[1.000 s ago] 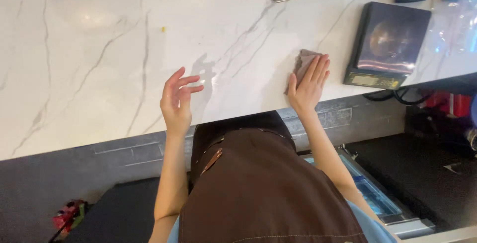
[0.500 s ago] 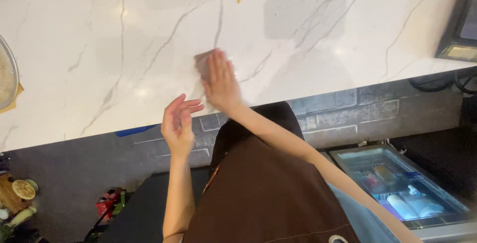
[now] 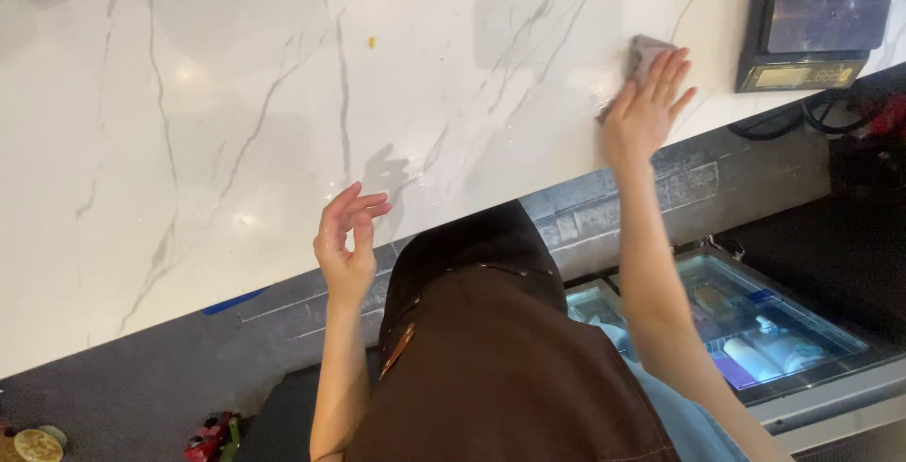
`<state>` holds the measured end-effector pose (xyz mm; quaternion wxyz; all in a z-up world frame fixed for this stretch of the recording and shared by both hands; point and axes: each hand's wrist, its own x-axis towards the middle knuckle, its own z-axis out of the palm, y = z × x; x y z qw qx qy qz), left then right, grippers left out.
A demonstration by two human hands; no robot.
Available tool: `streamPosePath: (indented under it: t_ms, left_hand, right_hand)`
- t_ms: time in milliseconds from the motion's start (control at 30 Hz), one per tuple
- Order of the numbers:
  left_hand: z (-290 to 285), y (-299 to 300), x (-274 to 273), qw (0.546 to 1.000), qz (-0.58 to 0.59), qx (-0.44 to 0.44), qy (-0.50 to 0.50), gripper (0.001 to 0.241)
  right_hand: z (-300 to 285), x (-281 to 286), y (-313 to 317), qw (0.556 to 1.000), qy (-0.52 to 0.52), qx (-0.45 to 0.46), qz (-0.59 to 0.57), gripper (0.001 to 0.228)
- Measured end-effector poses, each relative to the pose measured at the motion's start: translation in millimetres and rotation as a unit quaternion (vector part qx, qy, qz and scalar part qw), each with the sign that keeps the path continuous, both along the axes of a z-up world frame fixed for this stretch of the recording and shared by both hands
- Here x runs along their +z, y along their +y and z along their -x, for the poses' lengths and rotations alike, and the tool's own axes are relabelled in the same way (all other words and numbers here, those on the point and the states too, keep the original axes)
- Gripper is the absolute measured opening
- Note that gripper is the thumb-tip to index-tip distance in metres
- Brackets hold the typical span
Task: Washing hands and items in a sink, then wiping a marble counter with a cloth, and preparing a plastic bag.
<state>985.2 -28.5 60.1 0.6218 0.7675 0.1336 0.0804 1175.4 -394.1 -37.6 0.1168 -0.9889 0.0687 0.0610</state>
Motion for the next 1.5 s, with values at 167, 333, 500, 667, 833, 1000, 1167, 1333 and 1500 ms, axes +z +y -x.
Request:
streamPosePath:
  t_ms: [167, 333, 500, 667, 833, 1000, 1167, 1333, 1500]
  left_hand:
    - [-35, -25, -2, 0.999, 0.035, -0.026, -0.023, 0.038]
    - [-56, -30, -3, 0.998, 0.017, -0.039, -0.04, 0.04]
    - [-77, -42, -11, 0.999, 0.033, -0.027, 0.006, 0.042]
    - [-83, -43, -11, 0.998, 0.058, 0.017, 0.005, 0.038]
    - [-80, -43, -5, 0.997, 0.066, 0.049, 0.003, 0.036]
    - [-71, -35, 1, 0.997, 0.046, 0.06, -0.009, 0.036]
    - [-63, -35, 0, 0.996, 0.047, 0.072, 0.0, 0.038]
    - [-71, -43, -3, 0.996, 0.051, 0.069, -0.023, 0.037]
    - [-86, -55, -4, 0.997, 0.038, 0.065, -0.014, 0.035]
  right_hand:
    - [23, -16, 54, 0.993, -0.007, 0.106, -0.045, 0.064]
    - [19, -14, 14, 0.998, -0.036, 0.035, -0.03, 0.058]
    - [-9, -36, -56, 0.984, -0.076, 0.152, 0.053, 0.062]
    - [-104, -21, -102, 0.996, -0.072, 0.047, -0.036, 0.061]
    - [-107, -32, 29, 0.993, -0.078, 0.076, -0.045, 0.063]
    - [-45, -26, 179, 0.96, -0.013, 0.251, -0.121, 0.071]
    - [0, -40, 227, 0.918, -0.049, 0.356, -0.171, 0.07]
    - [-61, -57, 118, 0.944, -0.07, 0.279, -0.165, 0.078]
    - [-171, -39, -88, 0.99, -0.115, 0.076, -0.015, 0.057]
